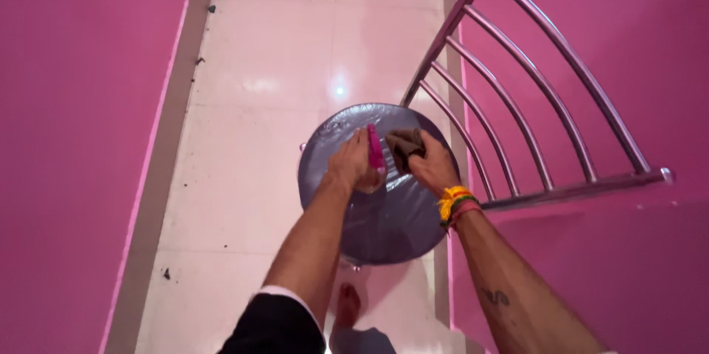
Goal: The person wipes a window frame with a cloth, picks up a spray bottle, and cleans along the window frame using the cloth.
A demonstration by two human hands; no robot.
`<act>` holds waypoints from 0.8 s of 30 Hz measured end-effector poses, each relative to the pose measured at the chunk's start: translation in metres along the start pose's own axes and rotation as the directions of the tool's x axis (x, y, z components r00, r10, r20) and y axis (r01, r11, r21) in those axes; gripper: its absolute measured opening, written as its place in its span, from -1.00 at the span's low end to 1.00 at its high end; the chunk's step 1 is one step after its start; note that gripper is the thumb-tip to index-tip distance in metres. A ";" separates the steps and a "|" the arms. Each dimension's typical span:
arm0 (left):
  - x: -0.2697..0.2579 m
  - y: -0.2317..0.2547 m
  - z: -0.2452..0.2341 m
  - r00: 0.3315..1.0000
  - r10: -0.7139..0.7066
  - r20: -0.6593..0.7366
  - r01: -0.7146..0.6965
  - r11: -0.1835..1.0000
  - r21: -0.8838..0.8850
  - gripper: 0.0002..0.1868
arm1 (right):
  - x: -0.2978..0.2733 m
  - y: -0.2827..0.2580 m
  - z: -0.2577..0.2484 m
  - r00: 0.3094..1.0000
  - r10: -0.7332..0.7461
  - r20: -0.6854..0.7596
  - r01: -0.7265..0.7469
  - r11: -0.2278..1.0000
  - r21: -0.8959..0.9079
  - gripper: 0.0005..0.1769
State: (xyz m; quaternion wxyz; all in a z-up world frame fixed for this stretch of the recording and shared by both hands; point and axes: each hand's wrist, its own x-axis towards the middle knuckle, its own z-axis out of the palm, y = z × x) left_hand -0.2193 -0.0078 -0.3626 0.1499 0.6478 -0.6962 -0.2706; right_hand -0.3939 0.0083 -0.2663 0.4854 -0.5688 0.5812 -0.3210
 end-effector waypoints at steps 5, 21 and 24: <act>0.024 -0.029 0.043 0.986 -0.126 0.108 0.133 0.989 -0.059 0.26 | 0.021 0.033 0.003 0.996 -0.027 0.085 0.026 1.000 0.012 -0.49; -0.014 -0.044 -0.042 0.952 0.139 -0.272 -0.246 0.878 -0.410 -0.02 | 0.037 -0.037 0.014 0.928 0.155 0.338 -0.204 0.972 0.115 -0.48; -0.038 -0.027 -0.115 0.998 -0.055 0.030 0.062 0.874 -0.482 -0.05 | 0.042 -0.090 0.023 0.912 0.161 0.376 -0.170 0.985 -0.010 -0.53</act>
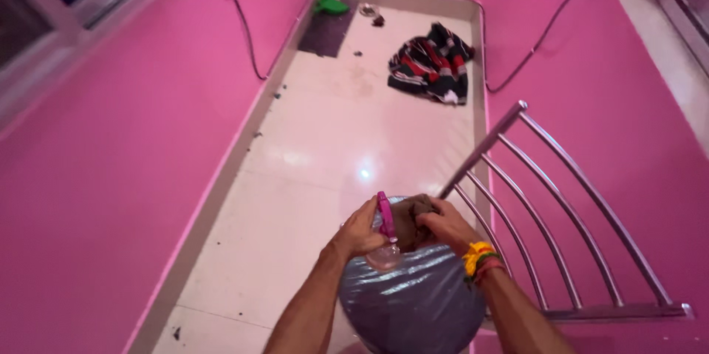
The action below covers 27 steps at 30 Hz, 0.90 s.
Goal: The person wipes a window frame with a cloth, picks up a spray bottle, and cleans along the window frame using the cloth.
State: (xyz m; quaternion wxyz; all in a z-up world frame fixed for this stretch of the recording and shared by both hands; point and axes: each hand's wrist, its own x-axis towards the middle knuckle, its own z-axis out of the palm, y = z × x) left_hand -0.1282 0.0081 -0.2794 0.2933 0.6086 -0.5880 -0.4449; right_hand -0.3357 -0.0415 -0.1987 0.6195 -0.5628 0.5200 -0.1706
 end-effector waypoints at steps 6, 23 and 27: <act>-0.050 0.046 -0.103 0.964 0.233 -0.128 -0.250 0.959 -0.133 -0.20 | -0.002 -0.114 0.041 0.967 -0.157 0.200 0.175 0.982 -0.073 -0.59; -0.162 0.073 -0.430 0.871 0.196 -0.451 -0.208 0.978 0.024 -0.39 | 0.043 -0.393 0.271 0.825 -0.261 0.502 0.391 0.904 -0.173 -0.54; -0.174 0.055 -0.493 0.826 0.165 -0.539 -0.139 0.986 0.088 -0.40 | 0.075 -0.437 0.331 0.704 -0.333 0.628 0.476 0.877 -0.069 -0.52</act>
